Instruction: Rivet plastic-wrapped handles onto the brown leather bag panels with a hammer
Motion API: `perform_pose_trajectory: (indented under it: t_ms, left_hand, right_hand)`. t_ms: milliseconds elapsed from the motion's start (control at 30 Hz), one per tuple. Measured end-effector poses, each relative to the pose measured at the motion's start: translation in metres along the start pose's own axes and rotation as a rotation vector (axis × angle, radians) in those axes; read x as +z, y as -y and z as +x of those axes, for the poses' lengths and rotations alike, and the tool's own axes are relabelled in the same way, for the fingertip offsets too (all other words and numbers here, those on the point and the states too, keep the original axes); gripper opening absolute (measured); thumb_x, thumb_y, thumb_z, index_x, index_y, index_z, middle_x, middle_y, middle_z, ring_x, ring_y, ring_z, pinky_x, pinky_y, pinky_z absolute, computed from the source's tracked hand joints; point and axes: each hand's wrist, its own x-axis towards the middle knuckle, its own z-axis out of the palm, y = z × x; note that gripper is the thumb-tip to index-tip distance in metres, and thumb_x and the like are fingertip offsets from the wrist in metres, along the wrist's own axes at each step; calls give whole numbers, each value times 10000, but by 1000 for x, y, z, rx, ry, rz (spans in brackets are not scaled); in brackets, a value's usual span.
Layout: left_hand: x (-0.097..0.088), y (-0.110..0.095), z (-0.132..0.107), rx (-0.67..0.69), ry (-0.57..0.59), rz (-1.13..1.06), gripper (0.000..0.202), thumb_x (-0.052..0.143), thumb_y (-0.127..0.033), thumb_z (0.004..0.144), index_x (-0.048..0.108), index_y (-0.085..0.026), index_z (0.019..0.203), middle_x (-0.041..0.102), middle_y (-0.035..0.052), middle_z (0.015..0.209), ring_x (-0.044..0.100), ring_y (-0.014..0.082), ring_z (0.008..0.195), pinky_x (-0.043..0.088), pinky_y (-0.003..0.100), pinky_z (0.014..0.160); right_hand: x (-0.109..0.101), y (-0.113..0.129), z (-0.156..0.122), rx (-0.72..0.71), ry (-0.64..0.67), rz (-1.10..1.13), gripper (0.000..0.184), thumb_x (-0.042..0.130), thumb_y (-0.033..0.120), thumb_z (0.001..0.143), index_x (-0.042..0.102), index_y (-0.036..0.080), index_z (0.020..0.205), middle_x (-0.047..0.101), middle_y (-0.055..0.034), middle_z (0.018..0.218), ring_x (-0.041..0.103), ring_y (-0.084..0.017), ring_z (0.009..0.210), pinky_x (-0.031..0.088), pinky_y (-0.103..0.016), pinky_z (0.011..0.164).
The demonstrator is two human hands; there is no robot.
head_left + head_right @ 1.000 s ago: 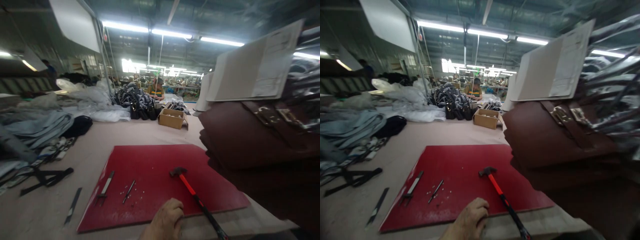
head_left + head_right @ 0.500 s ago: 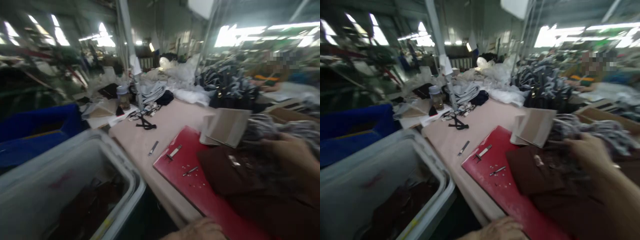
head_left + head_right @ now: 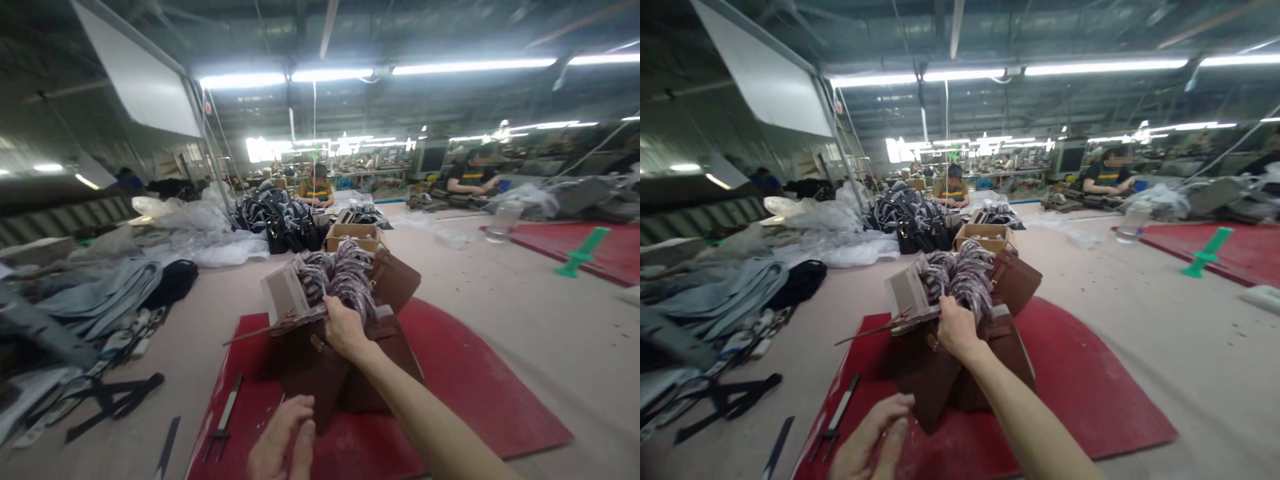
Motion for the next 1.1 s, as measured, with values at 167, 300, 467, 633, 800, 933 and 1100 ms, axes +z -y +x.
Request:
perform_pose_trajectory:
  t_ms: [167,300,467,633,800,933,1100]
  left_hand:
    - [2,10,57,95,47,144,168,552,-272,933,691,-222,1012,755,73,1062,730,228,984,626,337,843]
    - [12,37,102,100,135,342,215,521,-298,927,664,-238,1075,689,90,1246,670,281,1132,567,452,991]
    - [19,59,158,140,189,505,272,527,-254,896,629,-211,1144,497,111,1482,468,311,1384,421,483,1159]
    - [30,62,181,128,314,593,295,565,-227,874,644,-195,1156,510,116,1468,462,297,1382,382,460,1184]
    - [49,74,185,-78,451,528,378,598,-223,865,620,-116,1227,582,158,1379,527,276,1321,399,401,1155]
    - [62,77,180,-226,480,475,370,585,-254,891,624,-76,1213,646,187,1276,610,276,1207,455,399,1075]
    - [86,60,161,-198,493,327,288,542,-316,936,662,-138,1128,703,122,1146,656,239,1092,501,364,991]
  right_hand:
    - [0,2,-7,-87,-5,0,508,510,127,850,500,140,1358,600,-147,1255,647,-240,1002,492,-317,852]
    - [-3,1,-20,-154,-28,26,699,549,164,839,345,130,1507,443,-189,1472,600,-268,1123,490,-370,942]
    - [-5,-7,-60,-294,-176,52,624,496,147,894,383,163,1507,361,-162,1576,357,-289,1416,281,-488,1174]
    - [2,-45,-99,-213,-141,-25,589,624,257,874,496,171,1443,389,-120,1581,223,-374,1481,72,-619,1210]
    - [10,-71,-112,-267,-119,-59,721,680,200,807,447,213,1489,279,-62,1643,175,-393,1495,136,-609,1211]
    - [14,-79,-113,-216,-224,0,697,620,120,799,446,143,1474,286,-162,1621,217,-339,1499,232,-549,1205]
    - [22,-87,-115,-197,-304,33,670,575,110,810,436,105,1465,347,-204,1574,247,-331,1491,260,-568,1193]
